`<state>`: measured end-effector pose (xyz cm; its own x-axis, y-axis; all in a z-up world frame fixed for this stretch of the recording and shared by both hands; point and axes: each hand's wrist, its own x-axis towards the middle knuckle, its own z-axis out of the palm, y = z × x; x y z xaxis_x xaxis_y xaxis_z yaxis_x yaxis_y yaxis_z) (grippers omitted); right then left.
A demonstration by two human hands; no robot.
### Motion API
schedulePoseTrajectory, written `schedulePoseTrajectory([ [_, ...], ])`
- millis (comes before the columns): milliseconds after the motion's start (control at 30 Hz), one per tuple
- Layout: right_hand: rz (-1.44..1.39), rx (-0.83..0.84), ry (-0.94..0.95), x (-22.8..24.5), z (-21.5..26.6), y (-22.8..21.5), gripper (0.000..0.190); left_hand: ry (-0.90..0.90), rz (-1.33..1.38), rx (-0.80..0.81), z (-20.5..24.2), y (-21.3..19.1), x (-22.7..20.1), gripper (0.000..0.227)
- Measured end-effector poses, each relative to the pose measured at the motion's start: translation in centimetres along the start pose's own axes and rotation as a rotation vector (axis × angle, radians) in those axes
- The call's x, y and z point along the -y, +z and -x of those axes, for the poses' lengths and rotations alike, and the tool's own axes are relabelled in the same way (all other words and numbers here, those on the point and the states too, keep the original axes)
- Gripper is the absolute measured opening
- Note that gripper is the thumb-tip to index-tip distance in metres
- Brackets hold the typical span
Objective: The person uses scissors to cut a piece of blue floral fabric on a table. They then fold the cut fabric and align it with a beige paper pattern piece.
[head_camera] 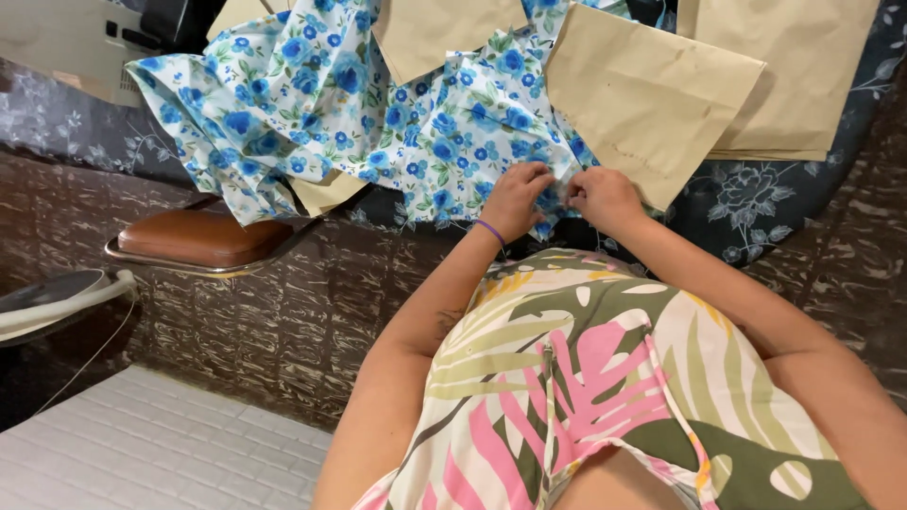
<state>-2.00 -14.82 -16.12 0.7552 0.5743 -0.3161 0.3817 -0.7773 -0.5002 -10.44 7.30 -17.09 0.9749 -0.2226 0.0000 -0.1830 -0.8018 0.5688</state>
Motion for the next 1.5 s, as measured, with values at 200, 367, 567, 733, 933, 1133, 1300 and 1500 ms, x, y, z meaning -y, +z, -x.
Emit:
schedulePoseTrajectory([
  [200, 0.284, 0.096, -0.261, 2.1, 1.6, -0.5, 0.017, 0.044, -0.045, 0.028, 1.5, -0.2, 0.1, 0.095],
  [367, 0.384, 0.032, -0.44, 2.9, 1.7, -0.1, 0.012, 0.066, -0.013, -0.005, 1.3, 0.0, 0.8, 0.111],
  [567, 0.357, 0.069, -0.594, 3.3, 1.6, 0.0, 0.008, 0.12, -0.025, -0.022, 1.2, 1.0, 2.4, 0.114],
  [733, -0.105, 0.223, -0.6, 6.0, 1.0, -4.7, 0.009, 0.117, -0.019, -0.027, 1.3, 1.4, 2.4, 0.111],
  [933, -0.328, -0.003, -0.057, 1.7, -8.5, -11.6, 0.014, 0.116, 0.004, -0.022, 0.9, 0.6, 1.9, 0.107],
  [1133, -0.351, -0.566, 0.011, -5.7, -23.8, -17.3, 0.017, -0.096, 0.128, -0.159, -2.6, -9.5, 1.8, 0.06],
  [1300, -0.483, -0.65, 0.3, -2.8, -26.9, -21.9, 0.017, -0.462, 0.07, -0.315, -5.2, -14.5, 6.8, 0.065],
  [1500, -0.263, -0.498, 0.246, -4.3, -23.7, -21.9, 0.02, -0.458, 0.121, -0.272, -5.9, -14.0, 11.3, 0.084],
])
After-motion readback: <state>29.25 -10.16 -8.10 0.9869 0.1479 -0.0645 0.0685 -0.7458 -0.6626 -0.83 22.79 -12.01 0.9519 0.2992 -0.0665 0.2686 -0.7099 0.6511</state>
